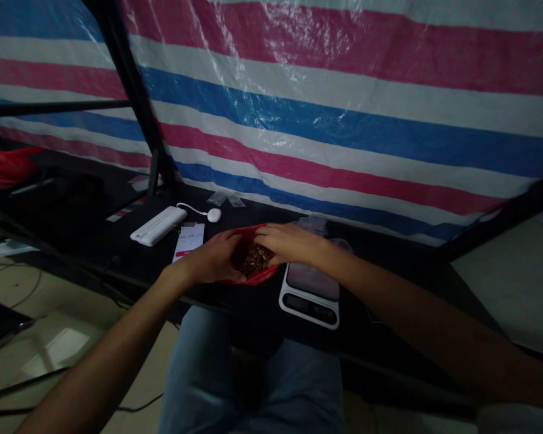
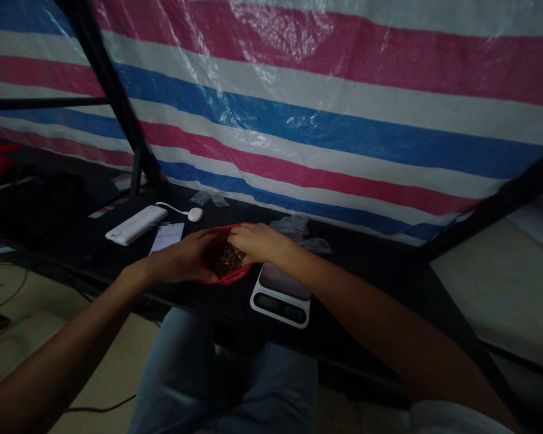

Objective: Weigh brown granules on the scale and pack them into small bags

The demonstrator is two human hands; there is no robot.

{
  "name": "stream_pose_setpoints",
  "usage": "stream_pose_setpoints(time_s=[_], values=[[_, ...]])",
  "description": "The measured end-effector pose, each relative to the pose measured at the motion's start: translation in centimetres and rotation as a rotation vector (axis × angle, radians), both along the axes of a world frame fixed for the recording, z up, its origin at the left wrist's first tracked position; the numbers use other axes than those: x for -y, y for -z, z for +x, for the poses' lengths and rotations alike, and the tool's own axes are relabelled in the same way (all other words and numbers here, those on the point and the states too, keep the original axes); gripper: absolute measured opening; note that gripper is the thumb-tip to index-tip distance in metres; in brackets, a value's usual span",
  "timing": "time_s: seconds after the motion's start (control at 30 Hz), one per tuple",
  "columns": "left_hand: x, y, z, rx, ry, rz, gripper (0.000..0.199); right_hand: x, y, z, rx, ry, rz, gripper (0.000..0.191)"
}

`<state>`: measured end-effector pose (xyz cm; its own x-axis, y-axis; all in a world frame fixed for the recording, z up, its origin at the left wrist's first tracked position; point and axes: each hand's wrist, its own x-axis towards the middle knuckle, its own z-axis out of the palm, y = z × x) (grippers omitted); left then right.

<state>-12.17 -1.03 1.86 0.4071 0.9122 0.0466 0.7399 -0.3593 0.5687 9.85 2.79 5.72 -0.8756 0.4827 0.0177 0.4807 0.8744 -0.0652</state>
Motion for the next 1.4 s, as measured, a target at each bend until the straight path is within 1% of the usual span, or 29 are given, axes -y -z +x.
stream_pose_setpoints(time_s=[0.07,0.1,0.13,0.17,0.2,0.23,0.3,0.33,0.37,0.4,0.43,0.47,0.5,0.57,0.6,0.7,0.77,0.8,0.87,0.93,1.0,1.03,1.1,1.17,1.23,1.3,1.4], values=[[-0.1,0.5,-0.2,-0.147,0.018,-0.054,0.123,-1.2,1.2,0.6,0.01,0.058,-0.005,0.059],[0.0,0.6,-0.2,-0.207,0.033,-0.088,0.131,-1.6,1.8,0.9,0.005,0.068,-0.011,0.071],[0.1,0.6,-0.3,-0.228,0.038,-0.122,0.136,-2.0,2.4,1.2,0.001,0.066,-0.028,0.082],[0.3,0.6,-0.4,-0.218,0.05,-0.152,0.137,-2.2,3.0,1.4,-0.005,0.059,-0.056,0.091],[0.5,0.5,-0.5,-0.174,0.071,-0.173,0.133,-2.4,3.5,1.6,-0.011,0.054,-0.09,0.099],[0.6,0.4,-0.5,-0.106,0.094,-0.183,0.122,-2.5,3.9,1.8,-0.011,0.05,-0.124,0.105],[0.8,0.4,-0.5,0.027,0.099,-0.167,0.085,-2.7,4.7,1.9,-0.004,0.041,-0.183,0.111],[0.8,0.5,-0.4,0.063,0.07,-0.144,0.069,-2.8,4.9,1.9,-0.005,0.036,-0.201,0.112],[0.8,0.7,-0.4,0.072,0.029,-0.112,0.061,-2.9,5.1,1.9,-0.01,0.033,-0.211,0.111],[0.8,1.0,-0.3,0.064,-0.005,-0.077,0.059,-3.0,5.3,1.9,-0.017,0.029,-0.217,0.111],[0.8,1.4,-0.3,0.052,-0.021,-0.045,0.062,-3.1,5.5,1.8,-0.028,0.028,-0.222,0.111],[0.8,1.8,-0.3,0.045,-0.016,-0.028,0.07,-3.2,5.7,1.8,-0.042,0.027,-0.228,0.111],[0.8,2.2,-0.3,0.044,0.001,-0.033,0.084,-3.3,5.9,1.7,-0.056,0.02,-0.237,0.111],[0.7,2.9,-0.5,0.036,0.022,-0.086,0.108,-3.5,6.4,1.5,-0.081,-0.007,-0.259,0.111],[0.6,3.2,-0.6,0.025,0.016,-0.118,0.116,-3.6,6.7,1.4,-0.091,-0.021,-0.269,0.11],[0.5,3.9,-0.9,-0.017,0.007,-0.158,0.129,-3.9,7.3,1.2,-0.1,-0.043,-0.282,0.109],[0.6,4.1,-1.0,-0.032,0.022,-0.15,0.132,-4.3,7.4,1.0,-0.108,-0.039,-0.278,0.108],[0.7,4.1,-1.0,-0.025,0.03,-0.138,0.13,-4.4,7.4,1.0,-0.111,-0.034,-0.276,0.107],[0.9,3.9,-1.0,0.012,0.047,-0.104,0.118,-4.7,7.2,1.0,-0.109,-0.019,-0.274,0.107],[1.2,3.5,-0.9,0.055,0.06,-0.067,0.103,-4.7,6.6,1.1,-0.101,-0.015,-0.278,0.107],[1.3,2.9,-0.8,0.065,0.063,-0.027,0.091,-4.4,5.8,1.2,-0.114,-0.031,-0.258,0.102],[1.4,2.6,-0.6,0.056,0.063,-0.007,0.085,-4.2,5.3,1.3,-0.13,-0.043,-0.234,0.097],[1.2,2.1,-0.2,0.015,0.063,0.037,0.074,-3.6,4.4,1.3,-0.163,-0.07,-0.173,0.079],[0.8,1.8,0.3,-0.046,0.048,0.077,0.064,-3.1,3.7,1.0,-0.17,-0.089,-0.143,0.053],[0.5,1.6,1.0,-0.107,0.027,0.101,0.06,-2.6,3.4,0.5,-0.156,-0.092,-0.167,0.03],[0.3,1.4,1.7,-0.154,-0.001,0.11,0.057,-2.4,3.5,0.0,-0.154,-0.074,-0.214,0.025],[0.4,1.1,2.6,-0.227,-0.034,0.111,0.051,-2.4,4.0,-0.6,-0.156,-0.04,-0.244,0.029]])
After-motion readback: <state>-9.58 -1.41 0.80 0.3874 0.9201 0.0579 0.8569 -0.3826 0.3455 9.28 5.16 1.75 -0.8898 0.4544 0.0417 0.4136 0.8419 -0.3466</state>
